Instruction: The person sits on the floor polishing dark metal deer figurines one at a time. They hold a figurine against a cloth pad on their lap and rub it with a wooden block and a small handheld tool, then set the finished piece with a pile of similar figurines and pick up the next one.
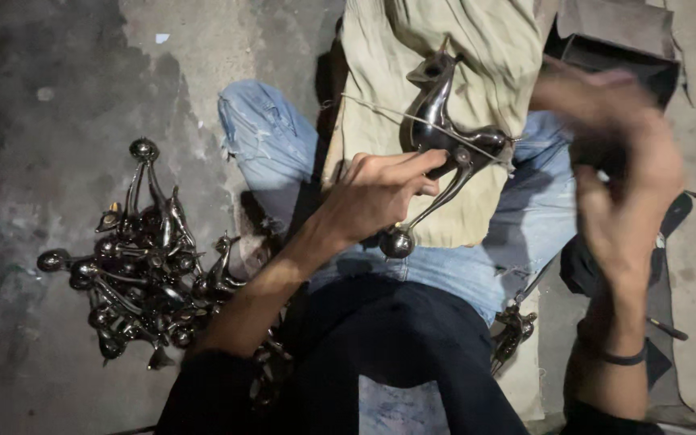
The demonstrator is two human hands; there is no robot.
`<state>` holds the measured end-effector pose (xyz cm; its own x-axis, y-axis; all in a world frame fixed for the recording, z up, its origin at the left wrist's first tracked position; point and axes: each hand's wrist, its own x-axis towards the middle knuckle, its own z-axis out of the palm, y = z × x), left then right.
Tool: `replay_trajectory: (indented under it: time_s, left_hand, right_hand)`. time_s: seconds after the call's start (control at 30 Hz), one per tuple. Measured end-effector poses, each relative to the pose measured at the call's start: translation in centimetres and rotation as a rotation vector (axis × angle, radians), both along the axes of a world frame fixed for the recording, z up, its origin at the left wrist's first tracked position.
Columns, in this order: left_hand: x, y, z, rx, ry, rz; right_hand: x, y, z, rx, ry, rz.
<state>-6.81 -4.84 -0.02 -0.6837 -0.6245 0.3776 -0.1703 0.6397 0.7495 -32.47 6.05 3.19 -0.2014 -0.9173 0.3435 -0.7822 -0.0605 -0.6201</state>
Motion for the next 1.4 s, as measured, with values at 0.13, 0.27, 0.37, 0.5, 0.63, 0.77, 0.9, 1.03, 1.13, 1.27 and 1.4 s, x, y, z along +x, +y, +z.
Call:
replay_trajectory:
  time_s: [0.13,0.27,0.37,0.5,0.63,0.77,0.9,1.03,1.13,1.27,1.4]
  left_hand:
    - [0.1,-0.1,-0.2,0.023,-0.039,-0.035]
    - [0.2,0.1,-0.7,0.009,-0.039,-0.075]
    - [0.2,0.1,-1.0,-0.049,-0.022,-0.058]
    - [0.4,-0.1,-0.9,-0.076,-0.015,-0.066]
    - [0.4,-0.2,-0.6,-0.056,-0.028,-0.038]
    - [0.3,0.2,-0.5,-0.017,-0.048,-0.009]
    - [0.3,0.4,-1.1,-0.003,-0.002,0.011]
    - [0.3,0.4,-2.1,-0.091,0.024,0.002]
    - [0.4,0.6,-2.5,-0.164,0.047,-0.012]
    - [0.5,1.0,-2.1,-0.024,-0.007,0.013]
    - [0.4,0.8,-1.2,-0.028,-0.029,0.045]
  right_hand:
    - [2.1,-0.3,1.1,-0.045,-0.278,-0.015]
    - [2.9,-0.1,1.3,0.023,-0.137,-0.103]
    - [2.6,0.0,0.3,0.115,0.158,-0.028]
    - [1.6,0.2,-0.5,0.294,0.544,-0.002]
    - [0.8,0.6,-0.6,0.004,-0.114,-0.063]
    - [0.8,0.7,-0.8,-0.124,0.041,-0.051]
    - [1.5,-0.2,-1.0,-0.062,-0.011,0.000]
    - [2.9,-1.2,0.2,0.027,0.048,0.064]
    - [4.1,-1.5,2.1,-0.022,0.115,-0.016]
    - [4.5,-1.5,3.2,0.100,0.081,0.028]
    - [2.7,-1.1,1.9,0.131,0.537,0.054]
